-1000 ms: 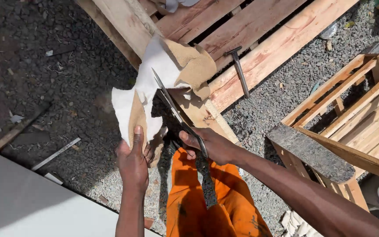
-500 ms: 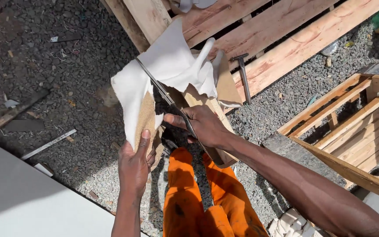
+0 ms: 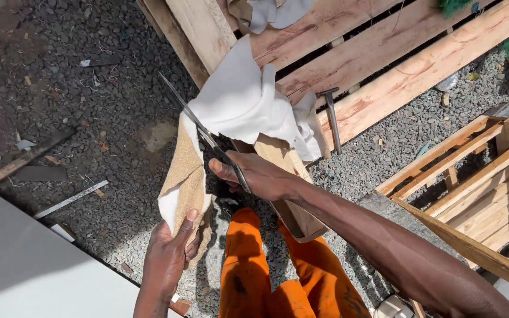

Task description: Cutting long strips of burlap and white fabric using scissors while working on a wooden frame.

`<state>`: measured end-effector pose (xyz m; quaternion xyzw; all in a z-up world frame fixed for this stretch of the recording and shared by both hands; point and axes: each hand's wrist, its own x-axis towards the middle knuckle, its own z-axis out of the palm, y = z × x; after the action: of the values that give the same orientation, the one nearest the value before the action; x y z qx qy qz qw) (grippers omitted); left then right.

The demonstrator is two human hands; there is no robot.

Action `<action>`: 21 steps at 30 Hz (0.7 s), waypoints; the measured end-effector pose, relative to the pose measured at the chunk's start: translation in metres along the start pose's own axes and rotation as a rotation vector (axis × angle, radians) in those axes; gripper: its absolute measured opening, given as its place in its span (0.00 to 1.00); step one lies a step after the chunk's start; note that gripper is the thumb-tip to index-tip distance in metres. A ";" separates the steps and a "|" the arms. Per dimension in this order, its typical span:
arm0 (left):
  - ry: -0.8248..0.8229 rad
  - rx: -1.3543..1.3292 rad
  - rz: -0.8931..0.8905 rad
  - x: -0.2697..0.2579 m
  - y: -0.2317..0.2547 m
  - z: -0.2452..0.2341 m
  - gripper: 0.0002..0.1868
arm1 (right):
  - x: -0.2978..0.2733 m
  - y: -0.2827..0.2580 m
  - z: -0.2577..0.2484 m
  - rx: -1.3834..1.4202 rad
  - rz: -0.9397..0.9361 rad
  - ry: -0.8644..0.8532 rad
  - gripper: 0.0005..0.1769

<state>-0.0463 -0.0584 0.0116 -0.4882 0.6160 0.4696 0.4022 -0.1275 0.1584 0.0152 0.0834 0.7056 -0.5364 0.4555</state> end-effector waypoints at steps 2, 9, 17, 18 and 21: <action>-0.342 -0.336 0.245 0.035 -0.040 -0.002 0.12 | 0.004 -0.010 -0.008 0.077 -0.027 -0.091 0.33; 0.016 -0.061 -0.054 -0.006 -0.020 0.015 0.18 | 0.005 -0.027 -0.023 0.255 -0.097 0.218 0.31; 0.063 -0.290 0.661 -0.127 0.125 0.084 0.16 | -0.075 0.060 -0.093 0.597 -0.247 0.092 0.29; 0.065 -0.288 0.661 -0.129 0.149 0.097 0.16 | -0.091 0.084 -0.107 0.600 -0.247 0.091 0.29; 0.491 0.490 1.006 -0.117 0.223 0.136 0.34 | -0.133 0.146 -0.148 0.621 -0.131 0.224 0.27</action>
<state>-0.2360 0.1186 0.1329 -0.1247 0.9358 0.3204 0.0782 -0.0453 0.3905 0.0147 0.2311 0.5579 -0.7415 0.2924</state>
